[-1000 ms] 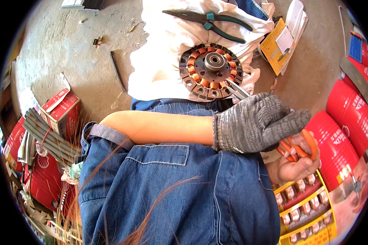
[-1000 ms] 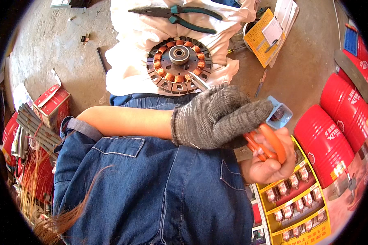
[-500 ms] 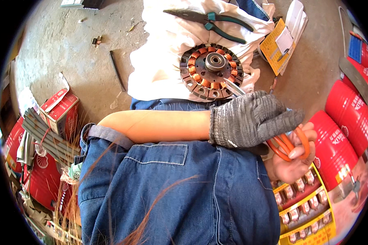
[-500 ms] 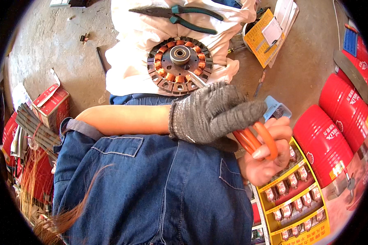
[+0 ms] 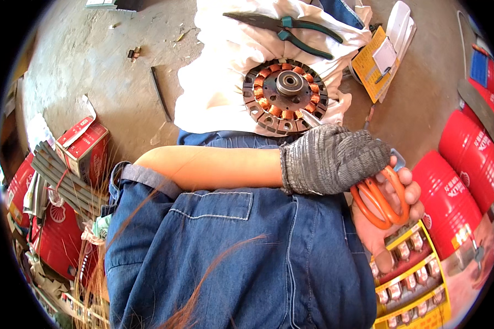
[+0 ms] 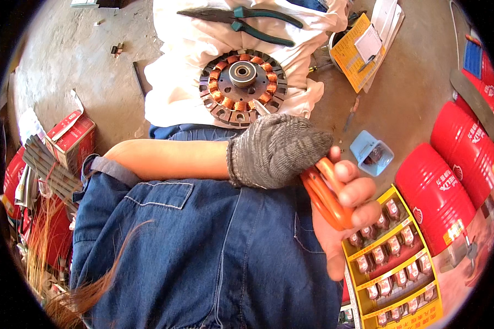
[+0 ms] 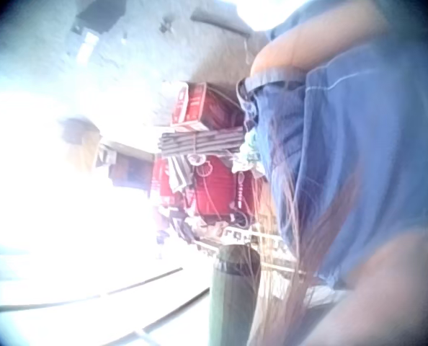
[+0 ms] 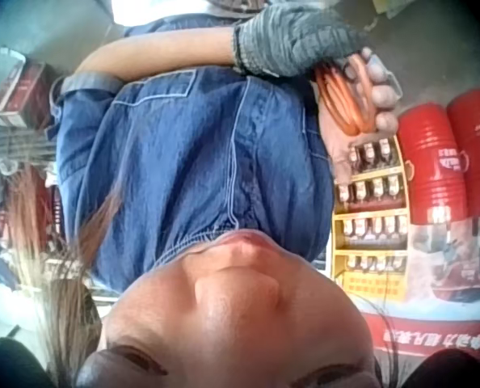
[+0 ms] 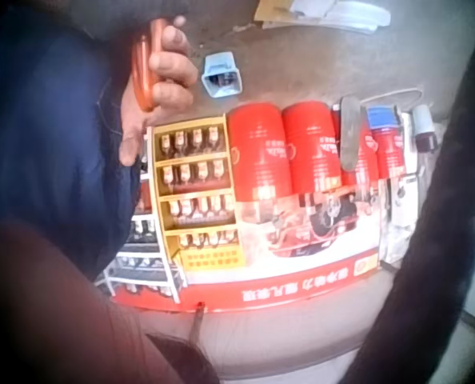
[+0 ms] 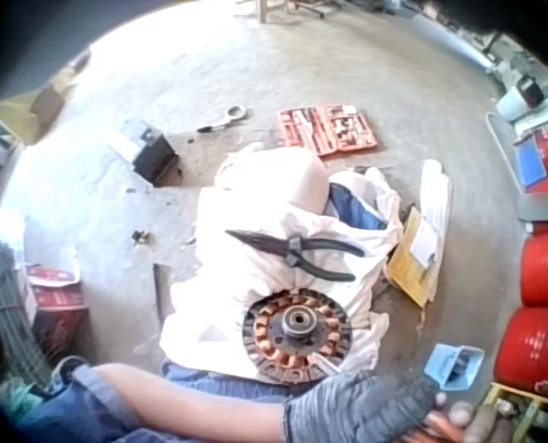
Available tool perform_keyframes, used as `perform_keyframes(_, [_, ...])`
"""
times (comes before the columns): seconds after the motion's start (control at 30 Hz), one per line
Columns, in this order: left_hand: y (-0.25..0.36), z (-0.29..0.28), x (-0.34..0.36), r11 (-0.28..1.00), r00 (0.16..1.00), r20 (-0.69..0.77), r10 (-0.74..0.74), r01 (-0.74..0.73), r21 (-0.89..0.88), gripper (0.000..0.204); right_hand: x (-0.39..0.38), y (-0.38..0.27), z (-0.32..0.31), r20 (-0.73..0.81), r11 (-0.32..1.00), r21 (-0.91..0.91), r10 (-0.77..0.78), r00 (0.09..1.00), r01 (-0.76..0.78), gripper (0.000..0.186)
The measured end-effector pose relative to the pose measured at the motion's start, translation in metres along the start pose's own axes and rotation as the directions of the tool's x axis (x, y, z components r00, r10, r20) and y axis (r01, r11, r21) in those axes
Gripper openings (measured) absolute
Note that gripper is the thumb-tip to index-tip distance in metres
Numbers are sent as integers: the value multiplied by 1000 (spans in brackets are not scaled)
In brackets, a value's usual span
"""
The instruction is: The person sits on the floor and uses orange-handled scissors to trim copper wires on a motor stator. They hold the stator with a gloved left hand and repeatedly snip the protruding wire ends around the circumference of the component.
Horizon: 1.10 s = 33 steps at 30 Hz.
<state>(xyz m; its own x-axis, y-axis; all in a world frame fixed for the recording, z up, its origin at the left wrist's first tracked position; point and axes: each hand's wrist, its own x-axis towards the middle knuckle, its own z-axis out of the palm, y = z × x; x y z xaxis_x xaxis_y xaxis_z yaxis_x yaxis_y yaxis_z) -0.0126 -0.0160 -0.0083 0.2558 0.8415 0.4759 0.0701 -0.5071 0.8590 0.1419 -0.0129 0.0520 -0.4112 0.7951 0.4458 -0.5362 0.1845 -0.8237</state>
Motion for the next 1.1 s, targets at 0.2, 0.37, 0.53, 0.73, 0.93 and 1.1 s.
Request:
perform_keyframes(0.2, [3, -1, -6, 989, 986, 67, -151, 150, 12, 40, 8, 6, 5, 18, 998, -55, -25, 1000, 26, 74])
perform_keyframes(0.37, [7, -3, -3, 980, 978, 71, -196, 193, 45, 40, 14, 7, 16, -60, 993, -113, -25, 998, 18, 60])
perform_keyframes(0.53, [20, -8, 5, 919, 920, 27, -392, 393, -44, 54, 25, 0, 18, -101, 992, -28, 120, 988, -124, 75])
perform_keyframes(0.73, [14, -2, 19, 916, 893, -206, -400, 383, -121, 62, 54, 9, 17, -197, 973, 56, 230, 953, -224, 94])
perform_keyframes(0.93, [8, -47, 15, 753, 791, 68, -608, 601, -269, 89, 107, 33, -20, -296, 817, 318, 567, 769, -481, 85])
perform_keyframes(1.1, [18, -98, -19, 789, 792, 1, -610, 608, -90, 89, 169, 79, -20, -525, 615, 209, 727, 443, -760, 74])
